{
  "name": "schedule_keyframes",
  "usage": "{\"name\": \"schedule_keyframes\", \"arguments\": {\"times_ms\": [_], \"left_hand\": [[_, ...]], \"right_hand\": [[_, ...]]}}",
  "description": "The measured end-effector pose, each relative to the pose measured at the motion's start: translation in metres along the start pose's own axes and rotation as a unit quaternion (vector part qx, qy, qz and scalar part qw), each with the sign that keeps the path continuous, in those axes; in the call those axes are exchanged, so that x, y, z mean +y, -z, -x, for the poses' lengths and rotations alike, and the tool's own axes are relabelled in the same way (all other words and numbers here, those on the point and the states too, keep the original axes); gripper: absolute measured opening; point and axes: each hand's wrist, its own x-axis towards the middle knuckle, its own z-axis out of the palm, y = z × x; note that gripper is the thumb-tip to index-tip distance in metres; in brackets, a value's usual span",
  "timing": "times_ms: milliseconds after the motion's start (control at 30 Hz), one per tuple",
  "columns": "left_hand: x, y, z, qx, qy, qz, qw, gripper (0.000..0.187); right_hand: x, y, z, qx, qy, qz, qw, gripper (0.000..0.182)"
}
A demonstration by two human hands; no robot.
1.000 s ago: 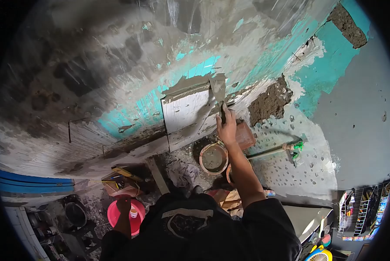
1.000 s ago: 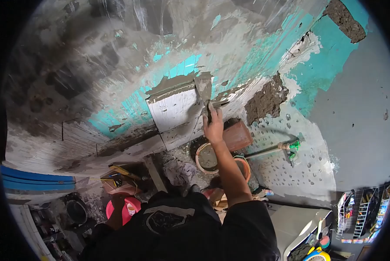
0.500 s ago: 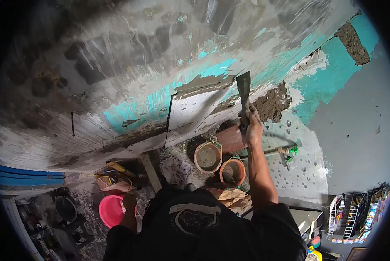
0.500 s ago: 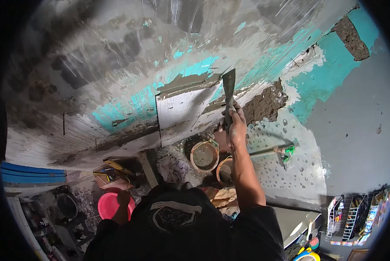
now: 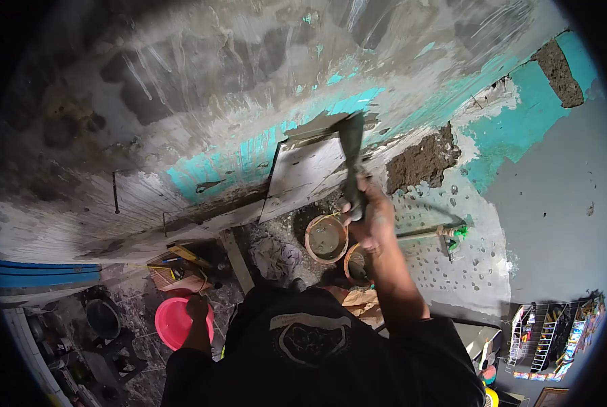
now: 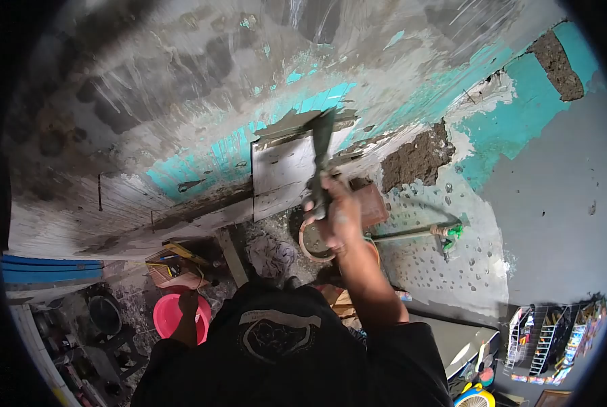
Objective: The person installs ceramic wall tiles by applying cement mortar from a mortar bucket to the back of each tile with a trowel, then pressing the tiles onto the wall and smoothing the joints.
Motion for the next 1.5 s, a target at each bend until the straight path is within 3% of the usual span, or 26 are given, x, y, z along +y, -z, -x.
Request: {"name": "schedule_keyframes", "arguments": {"times_ms": [33, 67, 167, 267, 367, 533, 567, 633, 667, 767, 867, 967, 1100, 1200, 1300, 1333, 1400, 1500], "left_hand": [[-0.002, -0.006, -0.001, 0.015, -0.014, 0.022, 1.0, 0.031], [-0.004, -0.009, -0.001, 0.03, -0.028, 0.043, 0.998, 0.031], [0.004, -0.007, -0.007, -0.048, -0.024, -0.008, 0.999, 0.031], [0.006, -0.013, -0.011, -0.009, -0.068, -0.036, 0.997, 0.031], [0.011, -0.004, -0.002, -0.001, -0.007, 0.072, 0.997, 0.032], [0.01, 0.024, 0.014, -0.023, 0.029, 0.033, 0.999, 0.031], [0.006, 0.024, 0.018, -0.023, 0.044, 0.031, 0.998, 0.031], [-0.004, 0.025, 0.023, -0.017, 0.026, 0.021, 0.999, 0.031], [-0.01, 0.026, 0.024, -0.015, 0.014, 0.016, 1.0, 0.031], [-0.026, 0.02, 0.025, 0.018, -0.007, 0.018, 1.0, 0.031], [-0.03, 0.017, 0.023, 0.081, -0.056, 0.011, 0.995, 0.031], [-0.025, 0.015, 0.022, 0.026, 0.017, 0.046, 0.998, 0.03], [-0.007, 0.012, 0.031, -0.003, 0.07, 0.064, 0.995, 0.031], [-0.011, -0.015, 0.024, -0.034, -0.002, 0.002, 0.999, 0.031], [0.002, -0.014, 0.022, -0.006, -0.025, 0.041, 0.999, 0.031], [0.007, -0.01, 0.02, -0.018, -0.036, -0.011, 0.999, 0.031], [0.013, 0.0, 0.017, -0.023, -0.022, 0.015, 0.999, 0.031], [0.012, 0.017, 0.019, -0.02, 0.03, 0.04, 0.999, 0.032]], "right_hand": [[0.004, -0.016, 0.01, -0.003, 0.001, 0.014, 1.0, 0.03], [0.009, -0.035, 0.019, 0.013, -0.011, 0.006, 1.0, 0.019], [0.026, -0.045, 0.029, -0.035, -0.019, -0.036, 0.999, 0.023], [0.04, -0.039, 0.032, -0.07, -0.005, -0.068, 0.995, 0.03], [0.066, -0.011, 0.024, -0.117, 0.061, -0.03, 0.991, 0.043], [0.116, 0.028, -0.008, -0.13, 0.242, 0.147, 0.95, 0.044], [0.121, 0.031, -0.018, -0.119, 0.32, 0.261, 0.903, 0.043], [0.126, 0.033, -0.045, -0.084, 0.455, 0.468, 0.753, 0.04], [0.133, 0.03, -0.054, -0.035, 0.5, 0.502, 0.705, 0.041], [0.142, 0.037, -0.057, -0.006, 0.394, 0.577, 0.715, 0.04], [0.126, 0.045, -0.02, 0.02, 0.421, 0.597, 0.683, 0.044], [0.083, 0.051, -0.001, 0.019, 0.511, 0.625, 0.59, 0.046], [0.034, 0.033, 0.006, -0.003, 0.473, 0.648, 0.597, 0.045], [0.022, 0.022, 0.002, -0.012, 0.45, 0.665, 0.596, 0.039], [0.01, 0.025, -0.006, -0.034, 0.475, 0.68, 0.558, 0.035], [0.007, 0.034, -0.01, -0.03, 0.469, 0.682, 0.56, 0.034], [-0.001, 0.058, -0.021, -0.029, 0.457, 0.683, 0.568, 0.032], [-0.03, 0.088, -0.031, 0.03, 0.475, 0.716, 0.51, 0.031]]}}
